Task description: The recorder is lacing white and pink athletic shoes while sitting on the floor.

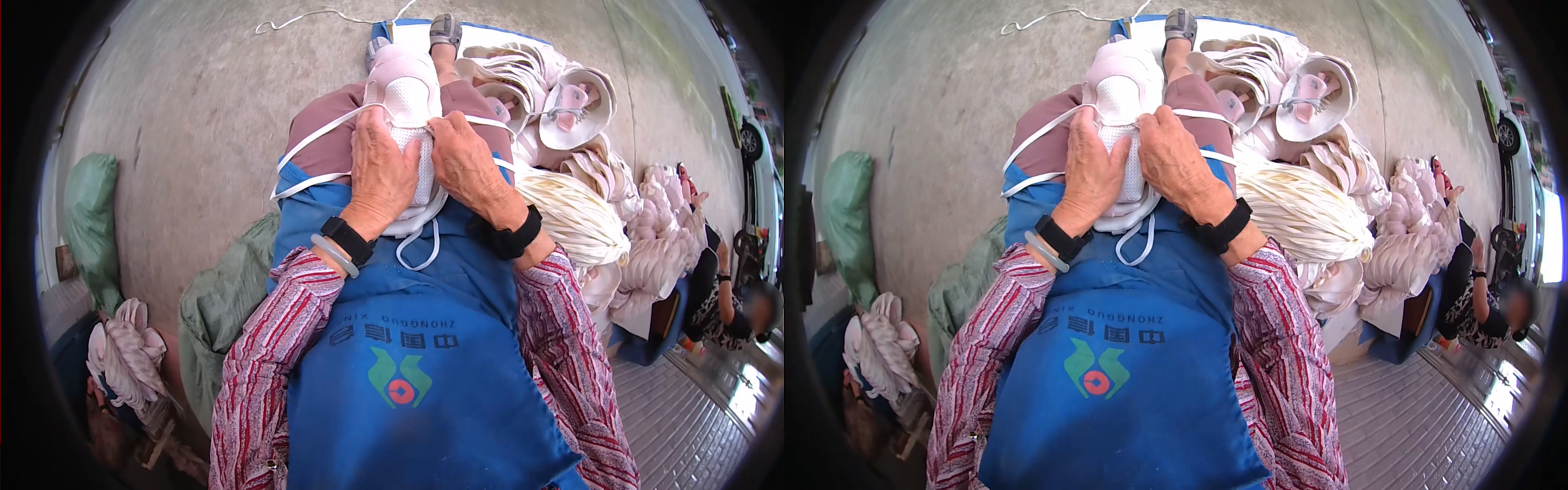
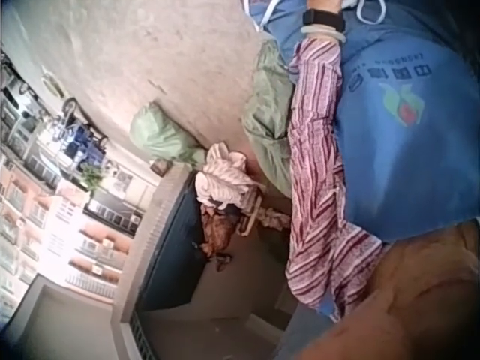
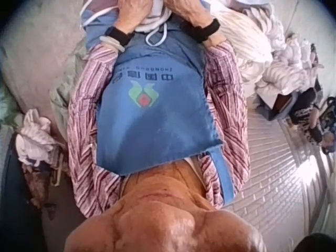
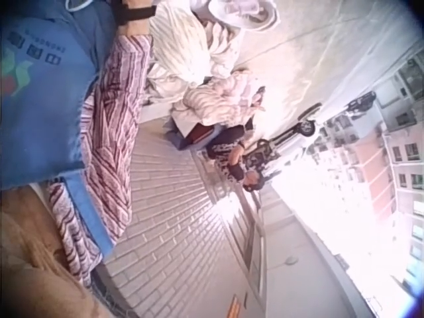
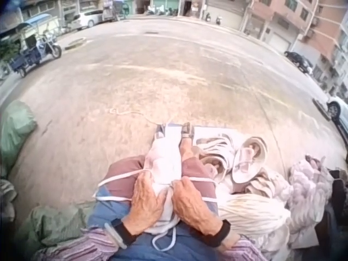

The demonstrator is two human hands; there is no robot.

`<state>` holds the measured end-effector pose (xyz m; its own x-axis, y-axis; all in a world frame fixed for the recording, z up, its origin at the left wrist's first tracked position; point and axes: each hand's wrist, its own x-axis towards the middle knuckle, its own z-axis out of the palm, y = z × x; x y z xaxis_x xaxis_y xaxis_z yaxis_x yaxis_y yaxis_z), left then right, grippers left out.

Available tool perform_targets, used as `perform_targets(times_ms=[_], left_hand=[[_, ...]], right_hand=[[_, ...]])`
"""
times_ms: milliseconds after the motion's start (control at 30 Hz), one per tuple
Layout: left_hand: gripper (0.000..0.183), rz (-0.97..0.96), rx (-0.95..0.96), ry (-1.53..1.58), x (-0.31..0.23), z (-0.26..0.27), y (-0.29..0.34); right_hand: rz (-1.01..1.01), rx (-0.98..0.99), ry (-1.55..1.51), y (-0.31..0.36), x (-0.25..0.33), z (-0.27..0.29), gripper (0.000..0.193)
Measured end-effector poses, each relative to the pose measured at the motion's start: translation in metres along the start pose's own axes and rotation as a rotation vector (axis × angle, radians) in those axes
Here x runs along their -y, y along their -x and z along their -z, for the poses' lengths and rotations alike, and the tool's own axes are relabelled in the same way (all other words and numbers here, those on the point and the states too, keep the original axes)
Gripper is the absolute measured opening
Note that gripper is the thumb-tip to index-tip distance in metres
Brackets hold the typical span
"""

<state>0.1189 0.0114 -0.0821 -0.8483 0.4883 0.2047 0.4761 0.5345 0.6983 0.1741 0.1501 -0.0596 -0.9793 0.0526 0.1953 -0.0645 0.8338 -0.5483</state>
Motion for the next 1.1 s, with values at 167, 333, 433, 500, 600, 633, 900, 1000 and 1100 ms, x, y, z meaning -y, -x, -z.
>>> perform_targets(times_ms=[167,333,433,500,600,633,900,1000,1100], left_hand=[[0.063,-0.04,-0.045,0.021,-0.003,-0.003,-0.001],[0.065,-0.005,-0.089,0.057,0.003,-0.006,0.008],[0.065,-0.032,-0.087,0.08,0.005,-0.003,0.01],[0.064,-0.07,-0.108,0.107,0.005,0.004,0.011],[0.061,-0.083,-0.098,0.205,0.0,0.019,0.014],[0.06,-0.059,-0.067,0.275,-0.003,0.023,0.015],[0.045,-0.124,0.055,0.166,0.005,0.042,0.012],[0.052,-0.121,0.102,0.152,0.001,0.045,0.003],[0.062,-0.243,0.1,0.067,0.012,0.039,0.007]], right_hand=[[0.214,0.086,0.101,-0.002,-0.016,0.001,0.02],[0.109,-0.01,-0.133,0.007,0.006,0.007,0.024],[0.08,-0.049,-0.115,0.008,0.009,0.006,0.026],[0.04,-0.049,-0.113,0.01,0.005,0.003,0.024],[-0.078,-0.079,-0.142,0.011,0.01,0.006,0.023],[-0.078,-0.08,-0.134,0.013,0.01,0.005,0.023],[0.05,0.091,0.115,0.004,0.02,0.015,0.029],[0.065,0.108,0.273,-0.005,0.02,0.021,0.021],[0.133,0.051,0.353,-0.005,0.014,0.003,0.016]])
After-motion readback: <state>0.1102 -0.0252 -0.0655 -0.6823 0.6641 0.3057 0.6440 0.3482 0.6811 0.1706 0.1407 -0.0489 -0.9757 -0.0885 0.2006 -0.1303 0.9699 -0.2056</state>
